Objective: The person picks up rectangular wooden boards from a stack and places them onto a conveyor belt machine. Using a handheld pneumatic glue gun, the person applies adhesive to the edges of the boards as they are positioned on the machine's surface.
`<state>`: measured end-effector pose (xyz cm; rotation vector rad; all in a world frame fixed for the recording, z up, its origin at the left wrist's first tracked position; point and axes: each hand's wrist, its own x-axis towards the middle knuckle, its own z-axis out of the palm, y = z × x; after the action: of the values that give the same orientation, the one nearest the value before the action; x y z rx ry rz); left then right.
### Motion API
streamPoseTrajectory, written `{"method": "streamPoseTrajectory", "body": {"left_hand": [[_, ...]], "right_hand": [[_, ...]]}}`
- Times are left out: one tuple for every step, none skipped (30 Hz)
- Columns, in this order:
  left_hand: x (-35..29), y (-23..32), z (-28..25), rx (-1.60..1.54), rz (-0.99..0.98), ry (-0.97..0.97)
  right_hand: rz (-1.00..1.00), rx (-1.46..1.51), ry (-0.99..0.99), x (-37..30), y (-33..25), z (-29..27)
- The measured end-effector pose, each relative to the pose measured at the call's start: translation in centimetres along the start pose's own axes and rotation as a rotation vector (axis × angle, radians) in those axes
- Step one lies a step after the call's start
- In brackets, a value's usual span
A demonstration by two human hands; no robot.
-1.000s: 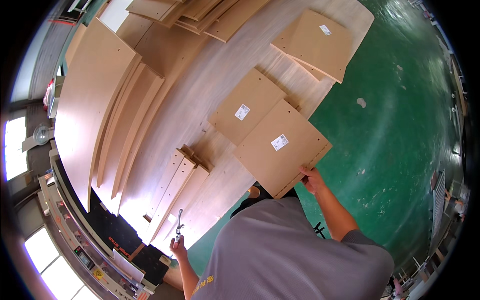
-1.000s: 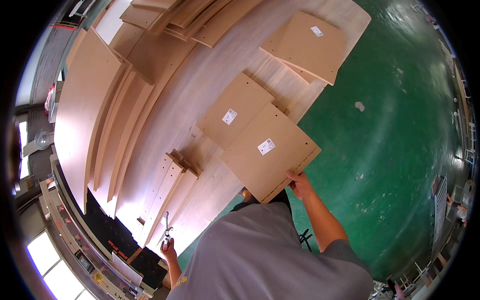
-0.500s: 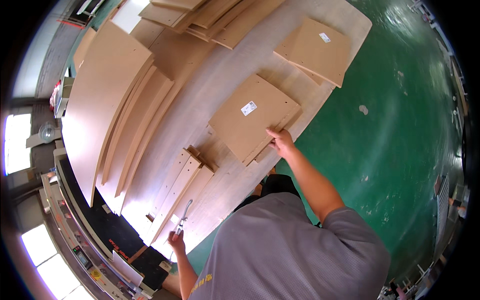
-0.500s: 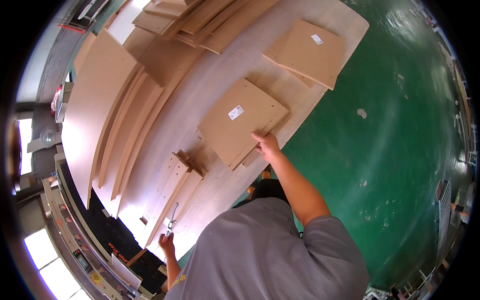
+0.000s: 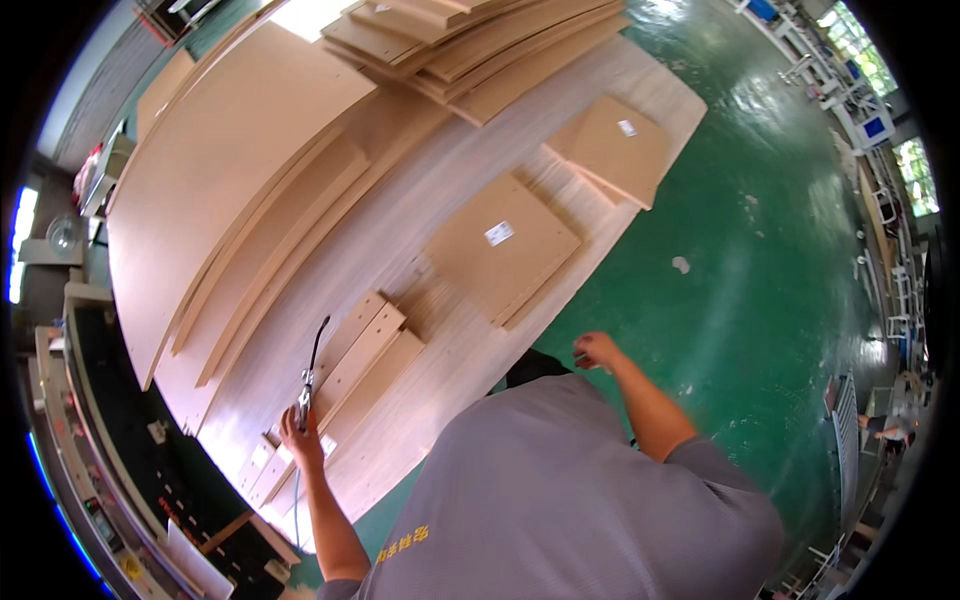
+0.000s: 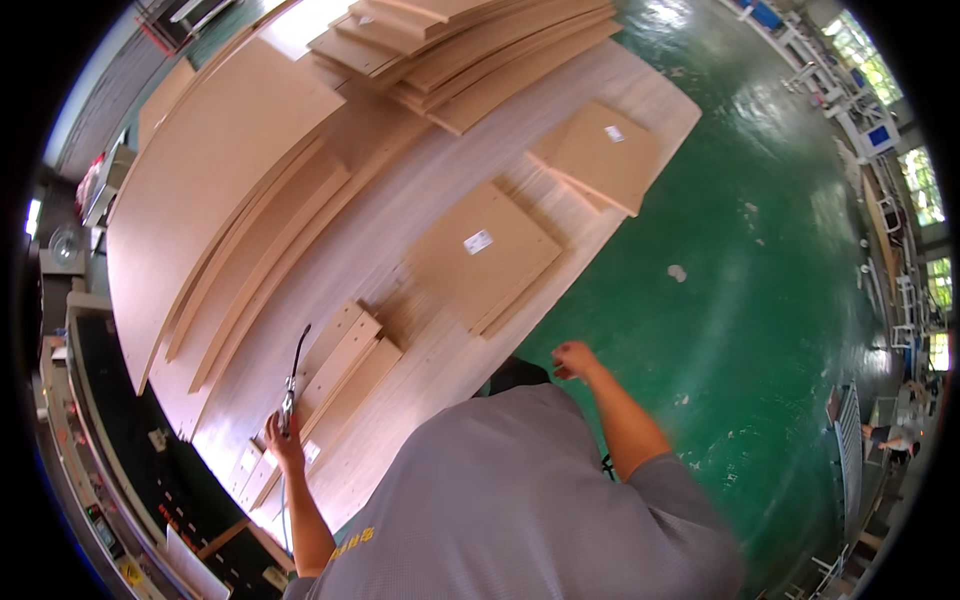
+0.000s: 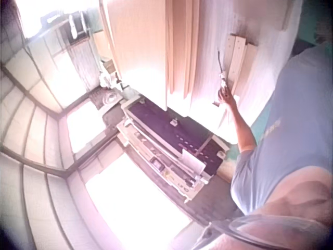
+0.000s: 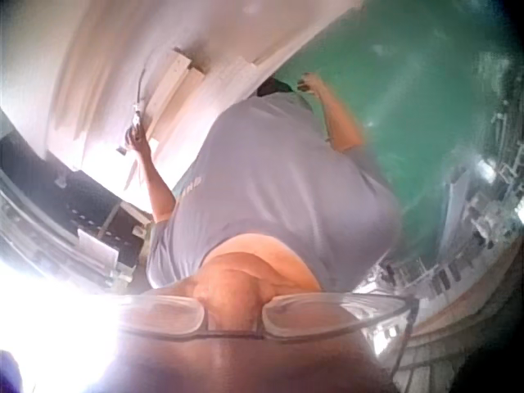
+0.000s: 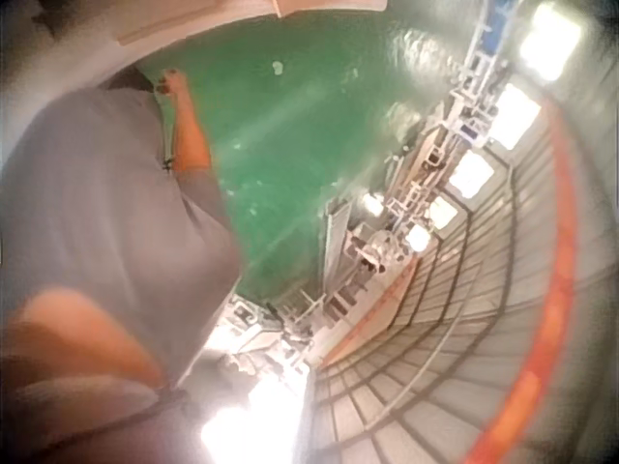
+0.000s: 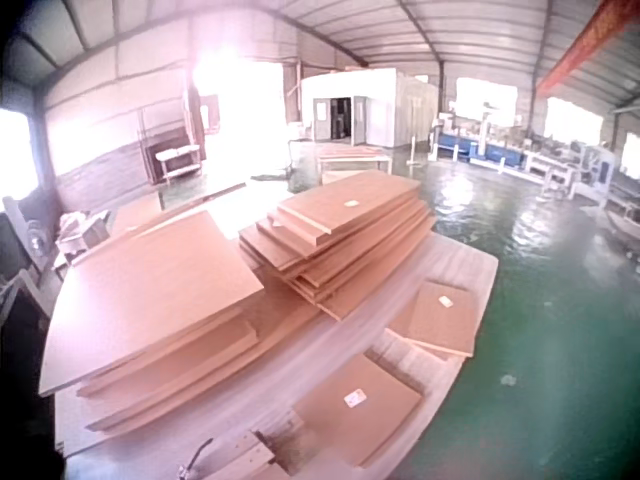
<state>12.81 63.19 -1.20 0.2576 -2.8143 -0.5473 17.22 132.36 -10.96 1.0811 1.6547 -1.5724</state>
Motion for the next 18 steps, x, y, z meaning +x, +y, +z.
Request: {"method": "streamPoseTrajectory", "body": {"left_hand": [[0.4,0.6,-0.4,0.031,0.021,-0.033],[0.3,0.1,-0.5,0.042,0.07,-0.038],[0.4,-0.1,-0.7,0.032,0.069,-0.077],[0.5,-0.7,-0.8,0.05,0.069,-0.115],[0.6,-1.1,-0.9,0.067,0.067,-0.152],[0.4,-1.4,-1.2,0.122,0.02,-0.233],[0.4,-1.7,-1.6,0.17,-0.033,-0.319],[0.2,-1.7,-2.1,0.269,-0.064,-0.32],[0.5,-1.1,-2.4,0.37,-0.091,-0.324],[0.1,1.0,-2.9,0.386,-0.171,-0.222],[-0.1,3.4,-3.5,0.403,-0.245,-0.12],[0.5,5.4,-3.8,0.337,-0.221,-0.005],[1.8,10.2,-4.0,0.276,-0.203,0.053],[2.0,12.7,-3.2,0.27,-0.132,0.083],[2.3,15.3,-1.6,0.256,-0.06,0.114],[2.6,20.2,1.2,-0.048,-0.169,0.103],[2.4,22.5,4.3,-0.119,-0.226,0.008],[3.8,30.6,6.1,-0.13,-0.098,-0.133]], "right_hand": [[0.002,0.0,0.022,0.0,0.1,-0.4],[0.005,-0.001,0.034,0.1,0.1,-0.8],[0.01,-0.003,0.04,0.5,0.0,-1.4],[0.015,-0.085,0.069,1.5,-0.2,-2.1],[-0.1,-0.179,0.215,2.6,-0.6,-3.1],[-0.213,-0.275,0.357,4.0,-1.1,-4.1],[-0.323,-0.37,0.495,5.2,-1.9,-5.0],[-0.355,-0.462,0.592,6.8,-3.6,-7.0],[-0.381,-0.552,0.689,8.6,-5.6,-9.4],[-0.383,-0.5,0.757,9.4,-9.0,-11.2],[-0.381,-0.444,0.826,9.5,-12.8,-13.0],[-0.382,-0.39,0.878,11.2,-15.3,-16.1],[-0.382,-0.337,0.934,12.8,-17.2,-19.5],[-0.339,-0.335,0.987,14.5,-19.0,-21.8],[-0.301,-0.333,1.049,16.2,-21.0,-24.3],[-0.257,-0.33,1.11,17.9,-22.6,-26.9],[-0.228,-0.239,0.941,19.8,-23.8,-28.8],[-0.188,-0.15,0.781,21.1,-24.2,-30.7]]}}
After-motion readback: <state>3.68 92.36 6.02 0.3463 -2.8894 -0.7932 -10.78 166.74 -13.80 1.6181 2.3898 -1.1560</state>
